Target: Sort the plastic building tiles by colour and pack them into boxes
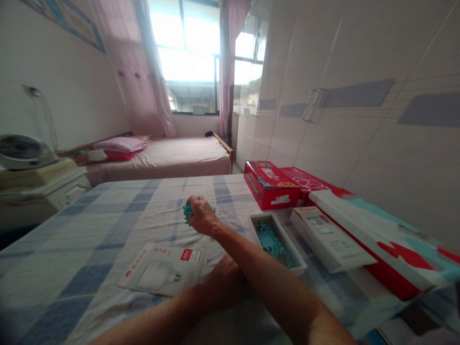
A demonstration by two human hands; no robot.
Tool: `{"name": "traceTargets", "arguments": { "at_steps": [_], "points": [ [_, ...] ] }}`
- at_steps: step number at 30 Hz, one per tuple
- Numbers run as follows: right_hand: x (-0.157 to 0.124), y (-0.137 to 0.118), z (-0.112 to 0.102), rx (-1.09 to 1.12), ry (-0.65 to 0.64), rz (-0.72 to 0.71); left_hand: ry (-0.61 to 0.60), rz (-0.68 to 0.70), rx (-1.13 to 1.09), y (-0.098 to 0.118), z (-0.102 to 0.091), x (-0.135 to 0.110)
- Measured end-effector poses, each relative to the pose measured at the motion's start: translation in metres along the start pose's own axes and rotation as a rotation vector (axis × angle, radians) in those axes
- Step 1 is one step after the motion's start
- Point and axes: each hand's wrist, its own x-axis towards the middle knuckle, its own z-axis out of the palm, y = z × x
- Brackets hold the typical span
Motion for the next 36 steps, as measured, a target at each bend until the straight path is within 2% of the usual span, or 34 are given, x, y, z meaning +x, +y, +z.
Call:
{"name": "traceTargets", "arguments": {
  "at_steps": [2,4,6,8,10,13,15,20,24,27,30,33,36],
  "points": [
    [-0.014,0.010,-0.035,0.078,0.144,0.013,-0.037,0.021,0.017,-0.005,0.000,0.001],
    [-0.036,0.029,-0.071,0.123,0.253,0.102,-0.048,-0.001,0.043,-0.008,0.001,0.002],
    [-0.063,0.055,-0.099,0.132,0.283,0.243,-0.055,-0.014,0.051,-0.008,0.002,0.003],
    [-0.090,0.082,-0.114,0.109,0.302,0.384,-0.064,-0.011,0.048,-0.008,0.002,0.003],
    [-0.114,0.104,-0.116,0.097,0.266,0.474,-0.067,-0.011,0.050,-0.008,0.002,0.003],
    [-0.139,0.117,-0.106,0.093,0.176,0.480,-0.072,-0.017,0.060,-0.008,0.002,0.001],
    [-0.148,0.116,-0.101,0.060,0.169,0.434,-0.073,-0.024,0.065,-0.009,0.002,0.000],
    [-0.168,0.107,-0.100,-0.193,0.259,0.345,-0.070,-0.027,0.066,-0.009,0.003,0.000],
    [-0.187,0.105,-0.101,-0.268,0.171,0.346,-0.069,-0.021,0.075,-0.009,0.003,0.000],
    [-0.195,0.102,-0.103,-0.255,0.118,0.353,-0.066,-0.022,0.078,-0.009,0.002,0.000],
    [-0.198,0.095,-0.105,-0.255,0.138,0.290,-0.061,-0.022,0.074,-0.009,0.002,0.001],
    [-0.197,0.087,-0.105,-0.254,0.049,0.230,-0.057,-0.022,0.065,-0.009,0.003,0.001],
    [-0.193,0.087,-0.103,-0.254,-0.008,0.250,-0.053,-0.019,0.062,-0.010,0.004,0.001]
  ]
}}
